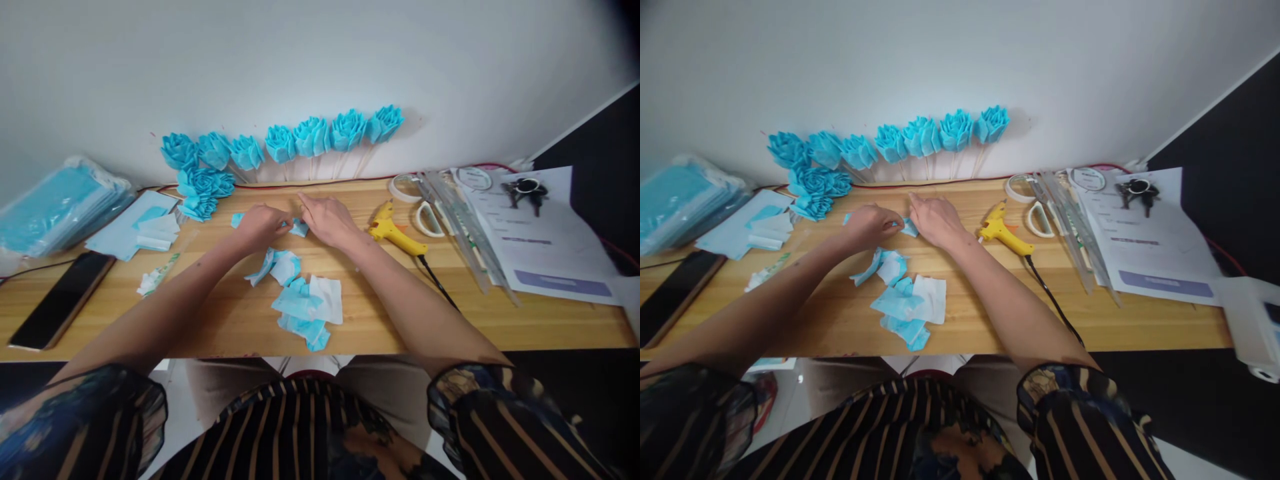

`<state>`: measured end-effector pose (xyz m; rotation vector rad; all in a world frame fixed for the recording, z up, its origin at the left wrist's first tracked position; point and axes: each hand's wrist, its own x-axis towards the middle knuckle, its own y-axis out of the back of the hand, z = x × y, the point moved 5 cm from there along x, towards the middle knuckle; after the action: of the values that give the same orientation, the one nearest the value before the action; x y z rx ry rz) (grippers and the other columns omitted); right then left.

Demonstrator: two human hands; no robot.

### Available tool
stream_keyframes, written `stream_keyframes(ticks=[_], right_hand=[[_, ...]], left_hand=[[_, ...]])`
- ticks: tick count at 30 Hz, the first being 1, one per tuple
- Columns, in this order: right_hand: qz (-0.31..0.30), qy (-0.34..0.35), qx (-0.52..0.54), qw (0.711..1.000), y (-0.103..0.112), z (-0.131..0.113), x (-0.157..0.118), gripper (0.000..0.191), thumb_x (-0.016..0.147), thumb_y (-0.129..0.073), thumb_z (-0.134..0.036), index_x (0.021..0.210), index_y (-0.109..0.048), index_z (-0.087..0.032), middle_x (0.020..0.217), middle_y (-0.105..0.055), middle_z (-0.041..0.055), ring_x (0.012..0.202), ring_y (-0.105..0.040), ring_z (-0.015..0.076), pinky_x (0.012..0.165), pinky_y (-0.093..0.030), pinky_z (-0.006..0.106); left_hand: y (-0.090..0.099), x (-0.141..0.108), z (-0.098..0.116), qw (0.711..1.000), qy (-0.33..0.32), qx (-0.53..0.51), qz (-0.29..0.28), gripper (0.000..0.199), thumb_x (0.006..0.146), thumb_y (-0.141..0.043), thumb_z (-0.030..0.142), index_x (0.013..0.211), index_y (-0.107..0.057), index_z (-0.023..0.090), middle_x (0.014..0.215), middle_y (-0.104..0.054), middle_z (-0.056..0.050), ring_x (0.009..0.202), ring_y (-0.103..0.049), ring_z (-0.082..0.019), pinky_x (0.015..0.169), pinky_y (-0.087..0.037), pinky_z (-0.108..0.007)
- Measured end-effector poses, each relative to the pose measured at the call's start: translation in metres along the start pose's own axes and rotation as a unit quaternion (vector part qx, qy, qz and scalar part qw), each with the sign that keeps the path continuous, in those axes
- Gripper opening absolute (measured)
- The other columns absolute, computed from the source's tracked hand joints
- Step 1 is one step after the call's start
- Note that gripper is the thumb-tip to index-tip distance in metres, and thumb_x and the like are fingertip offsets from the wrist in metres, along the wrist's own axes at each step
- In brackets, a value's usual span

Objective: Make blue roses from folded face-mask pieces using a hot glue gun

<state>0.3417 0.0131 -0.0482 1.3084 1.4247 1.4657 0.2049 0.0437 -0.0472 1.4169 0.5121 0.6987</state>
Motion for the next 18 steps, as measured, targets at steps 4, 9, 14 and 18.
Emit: stream_keyframes(ticks=[4, 9, 14, 18], right_hand=[[0.001, 0.003, 0.008, 1.000, 0.001, -0.001, 0.000, 0.051, 0.103, -0.028, -0.030, 0.147, -0.047, -0.012, 0.111, -0.074, 0.0159, 0.101, -0.069, 0.0277, 0.086, -0.044, 0.036], [0.011, 0.005, -0.001, 1.000, 0.002, -0.001, -0.001, 0.051, 0.102, -0.027, -0.030, 0.146, -0.047, -0.012, 0.111, -0.074, 0.0167, 0.101, -0.069, 0.0287, 0.085, -0.045, 0.036], [0.018, 0.013, -0.013, 1.000, 0.001, -0.002, -0.001, 0.051, 0.102, -0.027, -0.029, 0.146, -0.048, -0.012, 0.109, -0.075, 0.0170, 0.098, -0.070, 0.0292, 0.083, -0.045, 0.036], [0.018, 0.013, -0.011, 1.000, 0.000, -0.001, -0.001, 0.052, 0.102, -0.028, -0.030, 0.147, -0.047, -0.013, 0.109, -0.075, 0.0165, 0.099, -0.069, 0.0291, 0.085, -0.044, 0.037]], left_hand=[[0.011, -0.004, 0.002, 1.000, -0.002, -0.014, 0.011, 0.029, 0.093, -0.048, 0.027, 0.100, -0.076, 0.021, 0.104, -0.077, -0.008, 0.090, -0.068, -0.021, 0.083, -0.039, -0.032], [0.002, 0.002, 0.006, 1.000, -0.012, 0.015, -0.019, 0.026, 0.092, -0.055, 0.028, 0.109, -0.075, 0.022, 0.109, -0.076, -0.008, 0.096, -0.068, -0.023, 0.084, -0.039, -0.033], [-0.004, 0.009, 0.008, 0.999, -0.014, 0.026, -0.020, 0.023, 0.092, -0.056, 0.028, 0.098, -0.076, 0.019, 0.101, -0.077, -0.009, 0.088, -0.067, -0.022, 0.082, -0.039, -0.033], [-0.005, 0.010, 0.006, 0.998, -0.008, 0.055, -0.006, 0.029, 0.092, -0.048, 0.026, 0.089, -0.075, 0.015, 0.086, -0.076, -0.011, 0.077, -0.065, -0.021, 0.078, -0.039, -0.033]])
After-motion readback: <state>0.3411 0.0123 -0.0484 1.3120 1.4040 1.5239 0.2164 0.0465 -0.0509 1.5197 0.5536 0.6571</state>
